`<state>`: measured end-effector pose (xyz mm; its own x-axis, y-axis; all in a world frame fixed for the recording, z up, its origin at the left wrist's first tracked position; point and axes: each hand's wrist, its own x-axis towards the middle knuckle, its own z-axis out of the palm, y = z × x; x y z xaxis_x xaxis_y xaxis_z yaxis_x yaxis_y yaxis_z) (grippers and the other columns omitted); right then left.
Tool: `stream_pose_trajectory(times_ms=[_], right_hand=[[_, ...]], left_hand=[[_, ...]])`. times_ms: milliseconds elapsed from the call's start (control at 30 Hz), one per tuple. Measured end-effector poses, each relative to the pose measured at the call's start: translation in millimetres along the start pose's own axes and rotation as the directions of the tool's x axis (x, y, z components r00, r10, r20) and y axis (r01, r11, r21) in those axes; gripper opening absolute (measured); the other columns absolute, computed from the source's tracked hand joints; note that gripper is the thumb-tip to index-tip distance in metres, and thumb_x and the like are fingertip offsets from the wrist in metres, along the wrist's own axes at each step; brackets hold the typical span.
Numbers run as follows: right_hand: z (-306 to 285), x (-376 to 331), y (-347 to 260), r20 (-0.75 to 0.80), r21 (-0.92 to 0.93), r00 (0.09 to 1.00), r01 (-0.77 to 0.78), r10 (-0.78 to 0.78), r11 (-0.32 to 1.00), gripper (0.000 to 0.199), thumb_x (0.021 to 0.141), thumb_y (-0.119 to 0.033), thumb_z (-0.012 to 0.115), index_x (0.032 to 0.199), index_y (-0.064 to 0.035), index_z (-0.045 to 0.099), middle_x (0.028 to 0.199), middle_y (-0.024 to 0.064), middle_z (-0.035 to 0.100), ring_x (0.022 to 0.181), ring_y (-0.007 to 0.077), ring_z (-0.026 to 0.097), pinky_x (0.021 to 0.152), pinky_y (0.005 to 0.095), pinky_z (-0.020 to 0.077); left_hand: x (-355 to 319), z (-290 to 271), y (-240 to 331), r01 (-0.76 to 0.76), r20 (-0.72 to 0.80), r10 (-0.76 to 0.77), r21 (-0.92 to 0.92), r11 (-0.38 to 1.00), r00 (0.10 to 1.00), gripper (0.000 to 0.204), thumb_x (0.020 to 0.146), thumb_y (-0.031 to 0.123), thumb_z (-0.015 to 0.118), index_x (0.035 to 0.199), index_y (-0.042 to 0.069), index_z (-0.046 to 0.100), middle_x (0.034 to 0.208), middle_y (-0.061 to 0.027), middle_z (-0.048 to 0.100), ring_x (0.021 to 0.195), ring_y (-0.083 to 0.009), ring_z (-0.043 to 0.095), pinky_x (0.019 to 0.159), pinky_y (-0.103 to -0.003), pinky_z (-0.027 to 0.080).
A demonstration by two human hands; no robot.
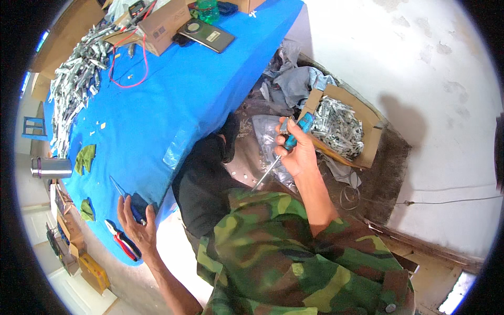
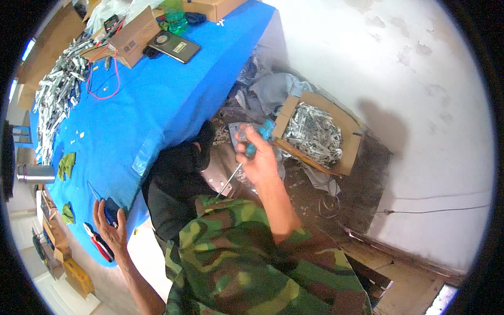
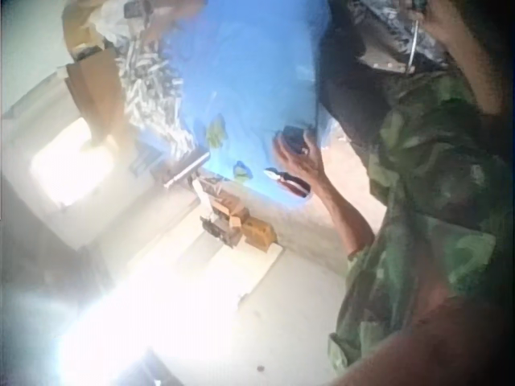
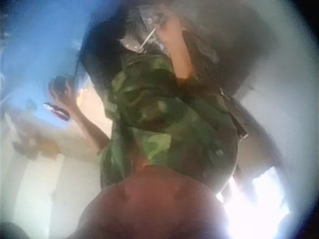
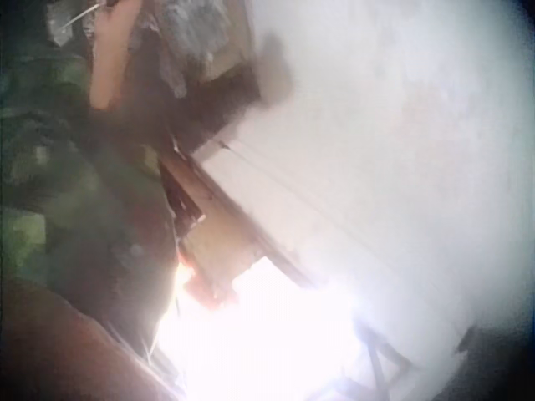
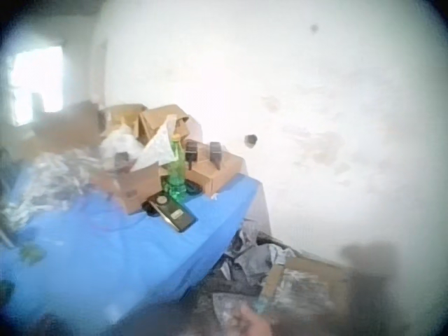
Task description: The person uses a screwdriver and pliers to take apart small electronic components by hand over a workspace filled with scrap materials.
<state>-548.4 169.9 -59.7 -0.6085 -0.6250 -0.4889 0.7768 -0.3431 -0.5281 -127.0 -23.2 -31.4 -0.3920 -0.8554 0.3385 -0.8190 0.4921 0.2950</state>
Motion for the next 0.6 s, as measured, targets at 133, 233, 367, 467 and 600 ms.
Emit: stream_pose_trajectory(times_ms=[133, 233, 367, 467, 600], right_hand=[[23, -16, 7, 0.153, 0.042, 0.986, -0.074, 0.067, 0.996, 0.034, 0.096, -0.028, 0.079, 0.120, -0.0074, 0.068, 0.103, 0.0068, 0.070, 0.078, 0.0150, 0.059, 0.056, 0.0264, 0.0429], [30, -22, 15, 0.278, 0.092, 0.955, -0.133, 0.103, 0.987, 0.031, 0.098, -0.027, 0.077, 0.120, -0.0072, 0.068, 0.104, 0.0084, 0.071, 0.079, 0.0155, 0.061, 0.056, 0.0254, 0.0448], [40, -30, 24, 0.357, 0.110, 0.923, -0.194, 0.143, 0.975, 0.029, 0.101, -0.029, 0.075, 0.119, -0.0069, 0.068, 0.104, 0.0099, 0.069, 0.080, 0.0164, 0.062, 0.053, 0.0253, 0.0452], [45, -30, 28, 0.397, 0.160, 0.895, -0.288, 0.206, 0.944, 0.031, 0.102, -0.033, 0.074, 0.117, -0.0064, 0.070, 0.104, 0.0105, 0.068, 0.080, 0.0172, 0.062, 0.053, 0.0254, 0.0459], [55, -35, 37, 0.374, 0.168, 0.892, -0.334, 0.254, 0.927, 0.031, 0.103, -0.037, 0.072, 0.113, -0.0081, 0.070, 0.103, 0.0095, 0.068, 0.080, 0.0169, 0.062, 0.053, 0.0253, 0.0454]], left_hand=[[-2, 0, 1, 0.029, 0.022, -0.029, 0.003, 1.000, 0.999, 0.060, 0.089, 0.028, 0.078, 0.142, 0.005, 0.061, 0.157, -0.0216, 0.050, 0.145, -0.0404, 0.048, 0.120, -0.052, 0.039], [-2, 0, -2, 0.025, 0.023, -0.026, 0.020, 0.999, 0.999, 0.060, 0.088, 0.029, 0.078, 0.141, 0.006, 0.063, 0.157, -0.0210, 0.050, 0.145, -0.0403, 0.047, 0.120, -0.053, 0.039], [-3, 2, -2, 0.040, 0.034, -0.041, 0.044, 0.998, 0.999, 0.064, 0.085, 0.035, 0.080, 0.140, 0.007, 0.065, 0.157, -0.0202, 0.051, 0.144, -0.0395, 0.048, 0.119, -0.056, 0.040], [-2, 1, 1, 0.056, 0.033, -0.058, 0.038, 0.998, 0.998, 0.066, 0.084, 0.038, 0.081, 0.140, 0.007, 0.065, 0.156, -0.0197, 0.052, 0.144, -0.0393, 0.048, 0.119, -0.057, 0.041], [-3, 2, -4, 0.055, 0.026, -0.055, 0.006, 0.998, 0.998, 0.066, 0.087, 0.042, 0.079, 0.141, 0.007, 0.065, 0.156, -0.0197, 0.052, 0.145, -0.0389, 0.048, 0.119, -0.057, 0.040]])
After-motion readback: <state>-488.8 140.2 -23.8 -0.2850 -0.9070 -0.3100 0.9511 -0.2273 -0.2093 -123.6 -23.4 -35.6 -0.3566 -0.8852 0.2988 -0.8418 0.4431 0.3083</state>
